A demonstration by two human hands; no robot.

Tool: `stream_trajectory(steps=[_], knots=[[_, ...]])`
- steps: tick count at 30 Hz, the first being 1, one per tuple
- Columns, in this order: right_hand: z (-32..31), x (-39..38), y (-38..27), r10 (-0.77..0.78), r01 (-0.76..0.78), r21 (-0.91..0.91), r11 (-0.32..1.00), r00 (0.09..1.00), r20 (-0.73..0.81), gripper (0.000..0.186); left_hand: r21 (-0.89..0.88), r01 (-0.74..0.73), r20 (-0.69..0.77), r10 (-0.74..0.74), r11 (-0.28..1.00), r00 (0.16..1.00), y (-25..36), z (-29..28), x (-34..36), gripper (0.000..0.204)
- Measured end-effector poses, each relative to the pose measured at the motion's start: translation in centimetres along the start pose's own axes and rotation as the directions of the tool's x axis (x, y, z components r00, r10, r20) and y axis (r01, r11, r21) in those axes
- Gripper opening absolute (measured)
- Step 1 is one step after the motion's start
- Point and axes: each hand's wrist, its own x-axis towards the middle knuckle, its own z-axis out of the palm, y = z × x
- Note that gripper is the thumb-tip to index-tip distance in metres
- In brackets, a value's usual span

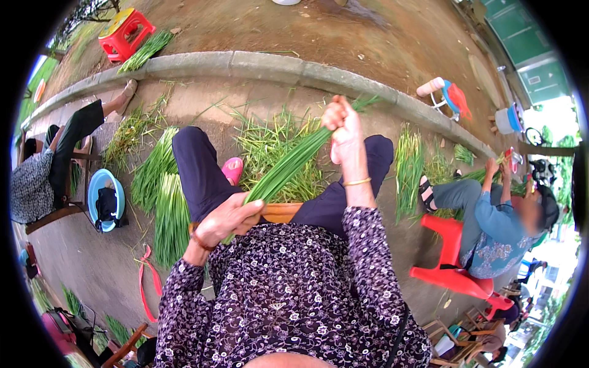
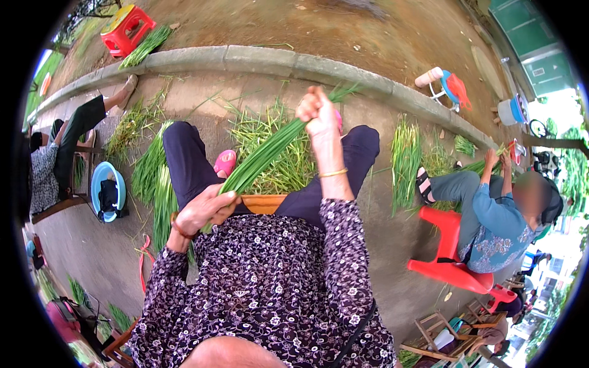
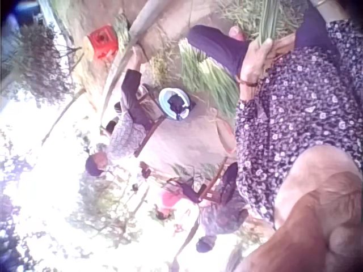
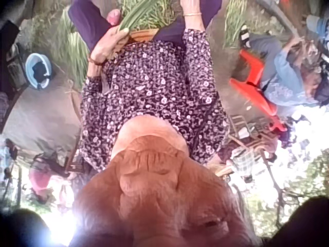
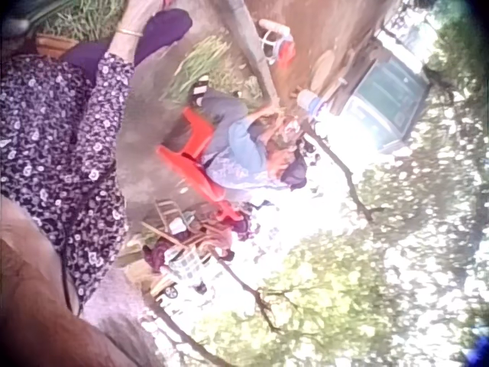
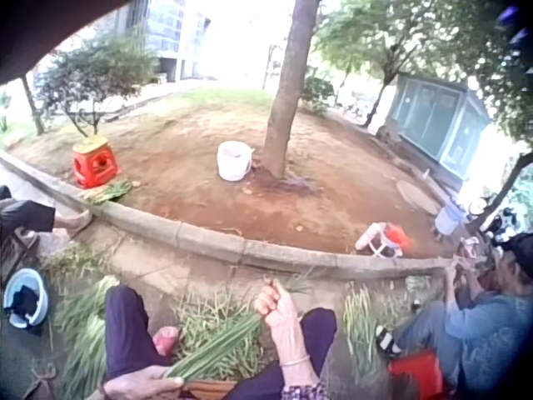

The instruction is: The person holds a bunch of green leeks by hand, peels away individual stalks, and places them onto a pile on the ground.

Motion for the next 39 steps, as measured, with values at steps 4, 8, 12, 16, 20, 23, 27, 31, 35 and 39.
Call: stream_trajectory(steps=[4,8,12,16,20,23,27,31,35,39], knots=[[-1.6,0.3,-5.0,-0.171,0.172,-0.003,0.985,0.981,-0.088,0.026,0.047,-0.008,-0.053,0.011,0.999,0.999,0.3,-0.1,-2.4,0.02],[-1.5,-1.0,-10.4,-0.235,0.248,0.145,0.958,0.967,-0.096,0.024,-0.045,-0.025,-0.164,0.017,0.999,0.986,-0.3,-1.4,-4.4,0.022],[1.3,-2.3,-14.5,-0.477,0.474,-0.061,0.878,0.878,-0.038,0.018,-0.031,-0.044,-0.211,0.036,0.999,0.977,0.1,-0.6,-4.3,0.022],[-2.1,-6.8,-23.4,-0.589,0.586,0.072,0.807,0.793,0.153,0.019,-0.133,-0.091,-0.355,0.039,0.987,0.934,-1.0,-4.0,-7.0,0.02],[2.2,-8.5,-16.9,-0.461,0.474,-0.071,0.878,0.875,0.144,0.026,-0.286,-0.248,-0.372,0.131,0.925,0.919,0.2,-3.1,-4.8,0.02],[4.5,-8.9,-8.3,-0.301,0.25,-0.332,0.909,0.947,-0.111,0.017,-0.473,-0.373,-0.209,0.31,0.798,0.928,1.0,-2.5,-0.9,0.022],[5.4,-9.2,1.2,-0.018,-0.002,-0.745,0.667,1.0,-0.018,0.019,-0.538,-0.405,-0.095,0.424,0.74,0.901,2.3,-0.7,3.2,0.021],[4.8,-8.2,6.9,0.157,-0.001,-0.643,0.766,0.97,0.185,0.046,-0.38,-0.382,-0.063,0.388,0.843,0.919,3.0,1.6,3.9,0.022],[5.2,-7.9,9.4,0.251,-0.113,-0.443,0.889,0.931,0.266,0.063,-0.233,-0.3,0.018,0.312,0.925,0.95,1.2,2.7,3.9,0.025],[6.5,-7.6,9.1,0.23,-0.131,-0.364,0.922,0.942,0.246,0.037,-0.227,-0.283,0.032,0.298,0.932,0.954,-0.5,2.9,4.1,0.03]])
